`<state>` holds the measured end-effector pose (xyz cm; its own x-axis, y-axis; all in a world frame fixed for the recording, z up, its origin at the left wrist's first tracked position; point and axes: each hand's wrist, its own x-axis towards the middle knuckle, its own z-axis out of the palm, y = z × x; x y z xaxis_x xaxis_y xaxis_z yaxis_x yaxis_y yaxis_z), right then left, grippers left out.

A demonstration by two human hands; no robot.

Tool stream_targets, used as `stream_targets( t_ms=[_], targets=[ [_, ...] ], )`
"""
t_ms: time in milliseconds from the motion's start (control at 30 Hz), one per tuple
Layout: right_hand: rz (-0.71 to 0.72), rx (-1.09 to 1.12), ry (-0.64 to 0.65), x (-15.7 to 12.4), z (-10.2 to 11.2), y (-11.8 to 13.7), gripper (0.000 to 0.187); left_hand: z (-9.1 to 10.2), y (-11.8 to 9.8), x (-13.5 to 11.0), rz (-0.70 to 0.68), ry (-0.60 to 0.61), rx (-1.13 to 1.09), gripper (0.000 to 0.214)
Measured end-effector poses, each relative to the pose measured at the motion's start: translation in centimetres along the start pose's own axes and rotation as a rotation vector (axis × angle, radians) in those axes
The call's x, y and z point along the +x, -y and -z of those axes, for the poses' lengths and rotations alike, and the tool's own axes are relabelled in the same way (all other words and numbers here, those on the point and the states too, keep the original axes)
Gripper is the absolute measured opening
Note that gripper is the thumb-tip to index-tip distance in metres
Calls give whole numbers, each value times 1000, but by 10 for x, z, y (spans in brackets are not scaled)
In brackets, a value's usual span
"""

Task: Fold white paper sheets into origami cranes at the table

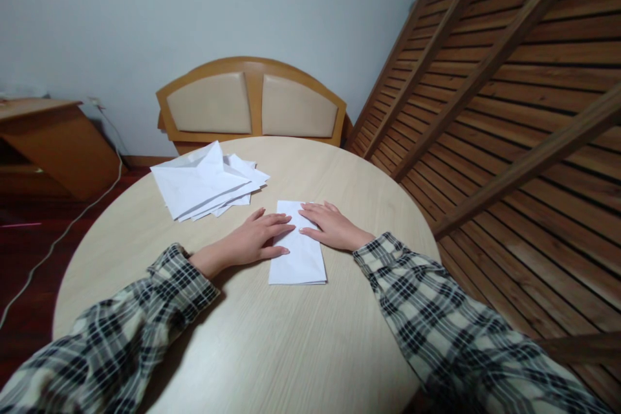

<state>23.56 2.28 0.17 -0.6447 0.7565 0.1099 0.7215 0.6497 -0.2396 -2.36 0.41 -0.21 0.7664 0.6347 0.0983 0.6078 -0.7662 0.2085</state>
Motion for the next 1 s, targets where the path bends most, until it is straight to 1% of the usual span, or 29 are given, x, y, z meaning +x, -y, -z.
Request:
stream_targets(
  t_ms=[200,300,467,667,733,1000],
  targets=[
    [35,28,15,1,0,-1,53,1,-1,1,20,-60,34,69],
    [61,40,22,1,-1,-2,53,-1,2,-1,33,-54,59,78],
    [91,26,37,2,0,-1,55,-5,7,-2,67,-29,101,86],
    [92,31,52,2,-2,-4,62,-6,7,-2,89,-29,102,89],
    [87,32,50,2,-2,-4,60,-6,7,-2,100,-27,100,89],
    [26,20,55,4,-1,1,42,-4,6,-1,114,-22,92,90]
  ],
)
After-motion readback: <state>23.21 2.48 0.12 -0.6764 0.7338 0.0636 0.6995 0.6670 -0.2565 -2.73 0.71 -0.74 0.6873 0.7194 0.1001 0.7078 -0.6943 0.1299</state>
